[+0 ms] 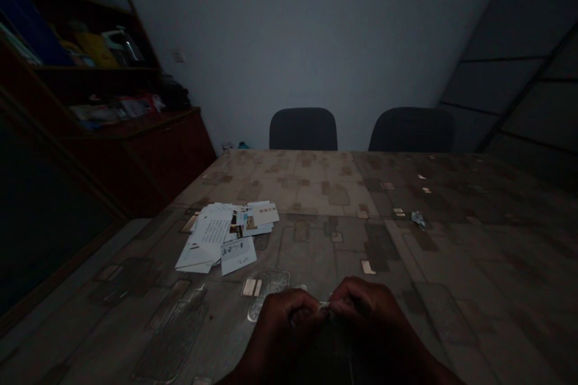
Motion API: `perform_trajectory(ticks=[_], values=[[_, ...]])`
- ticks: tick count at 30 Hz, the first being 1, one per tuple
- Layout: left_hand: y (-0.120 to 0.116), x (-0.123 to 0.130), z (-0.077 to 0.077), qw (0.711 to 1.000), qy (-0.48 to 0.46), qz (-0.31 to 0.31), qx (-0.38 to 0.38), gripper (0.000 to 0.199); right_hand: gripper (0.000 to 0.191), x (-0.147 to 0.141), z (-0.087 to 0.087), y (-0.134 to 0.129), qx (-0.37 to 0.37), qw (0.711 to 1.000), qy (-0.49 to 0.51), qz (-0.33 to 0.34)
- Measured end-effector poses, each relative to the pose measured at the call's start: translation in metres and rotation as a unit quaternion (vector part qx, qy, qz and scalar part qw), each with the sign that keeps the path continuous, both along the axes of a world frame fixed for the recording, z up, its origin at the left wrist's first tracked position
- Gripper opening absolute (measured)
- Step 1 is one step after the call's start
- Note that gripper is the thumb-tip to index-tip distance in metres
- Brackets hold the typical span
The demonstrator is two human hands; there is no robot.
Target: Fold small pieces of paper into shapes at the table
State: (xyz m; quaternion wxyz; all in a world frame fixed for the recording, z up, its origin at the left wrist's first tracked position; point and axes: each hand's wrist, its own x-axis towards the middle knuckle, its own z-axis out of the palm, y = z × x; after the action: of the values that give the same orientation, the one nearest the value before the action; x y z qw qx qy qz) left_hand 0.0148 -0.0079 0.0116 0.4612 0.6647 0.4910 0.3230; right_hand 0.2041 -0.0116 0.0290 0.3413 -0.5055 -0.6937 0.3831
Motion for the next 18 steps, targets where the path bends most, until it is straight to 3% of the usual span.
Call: perform_trajectory(ticks=[4,8,10,15,18], values=[[0.000,-0.001,0.002,1.000,-0.004,-0.015,-0.011,0.027,0.031,0.000,0.000,0.001,-0.070,0.997,0.014,-0.022],[0.000,-0.004,0.002,0.999,-0.018,-0.024,-0.021,0.027,0.030,0.001,-0.001,0.002,-0.098,0.995,0.026,0.001],[0.002,-0.005,0.000,0.999,-0.015,-0.029,-0.022,0.027,0.028,0.004,-0.002,0.004,-0.078,0.997,0.004,0.026],[0.004,-0.007,-0.002,0.999,-0.006,-0.029,-0.041,0.028,0.024,0.011,-0.005,0.009,0.071,0.993,-0.078,0.060],[0.004,-0.006,-0.003,0.998,-0.016,-0.027,-0.049,0.028,0.027,0.011,-0.006,0.008,0.100,0.988,-0.100,0.061]])
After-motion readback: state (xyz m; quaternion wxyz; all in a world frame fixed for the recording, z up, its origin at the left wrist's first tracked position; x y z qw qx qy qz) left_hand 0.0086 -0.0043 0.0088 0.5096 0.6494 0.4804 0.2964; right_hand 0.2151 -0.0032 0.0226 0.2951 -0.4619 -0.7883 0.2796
